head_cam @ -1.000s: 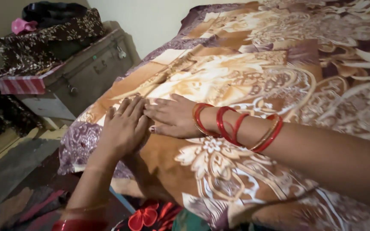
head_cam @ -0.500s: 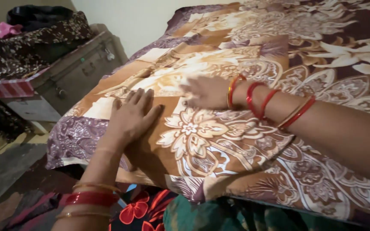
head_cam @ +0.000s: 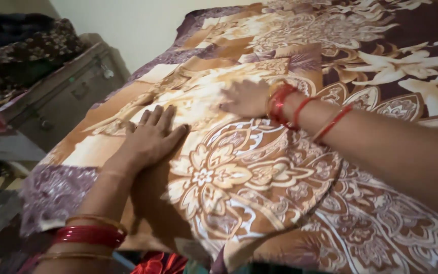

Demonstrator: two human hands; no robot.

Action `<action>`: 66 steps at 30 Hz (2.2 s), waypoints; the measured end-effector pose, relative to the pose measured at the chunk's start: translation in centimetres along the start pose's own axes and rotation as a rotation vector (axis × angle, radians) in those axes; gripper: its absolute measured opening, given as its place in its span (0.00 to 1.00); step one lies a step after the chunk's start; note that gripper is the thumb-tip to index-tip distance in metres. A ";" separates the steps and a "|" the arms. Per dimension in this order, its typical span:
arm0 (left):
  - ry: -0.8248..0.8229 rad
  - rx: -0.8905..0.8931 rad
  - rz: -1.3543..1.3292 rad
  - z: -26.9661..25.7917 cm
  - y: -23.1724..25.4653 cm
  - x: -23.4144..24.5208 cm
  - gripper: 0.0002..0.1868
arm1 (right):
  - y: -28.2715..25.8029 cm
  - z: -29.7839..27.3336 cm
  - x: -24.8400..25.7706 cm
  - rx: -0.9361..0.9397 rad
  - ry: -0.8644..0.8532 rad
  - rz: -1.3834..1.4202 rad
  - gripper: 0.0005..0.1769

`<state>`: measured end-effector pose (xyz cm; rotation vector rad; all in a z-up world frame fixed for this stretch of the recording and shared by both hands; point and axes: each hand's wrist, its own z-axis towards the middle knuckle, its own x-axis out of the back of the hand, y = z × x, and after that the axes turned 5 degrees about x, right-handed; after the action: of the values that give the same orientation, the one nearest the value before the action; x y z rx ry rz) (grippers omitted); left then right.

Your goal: The person is smoothing out a patterned bedsheet on a bed and then putting pillowcases on pillows.

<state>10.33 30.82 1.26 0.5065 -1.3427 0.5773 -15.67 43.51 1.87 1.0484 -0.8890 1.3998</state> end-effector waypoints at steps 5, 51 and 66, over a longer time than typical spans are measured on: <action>-0.056 -0.238 0.117 8.6 -3.3 -2.9 0.34 | 3.8 4.4 -4.5 0.018 -0.166 0.054 0.38; 0.057 -0.315 -0.040 2.8 2.0 -2.2 0.41 | -3.1 -3.4 -1.0 0.175 -0.222 -0.038 0.41; 0.074 -0.356 -0.228 7.5 2.8 5.3 0.29 | 3.5 1.0 3.1 0.341 -0.023 0.122 0.36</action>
<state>3.57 28.63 7.71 0.3356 -1.2620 0.1616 -19.03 43.19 5.30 1.2836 -0.7561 1.6851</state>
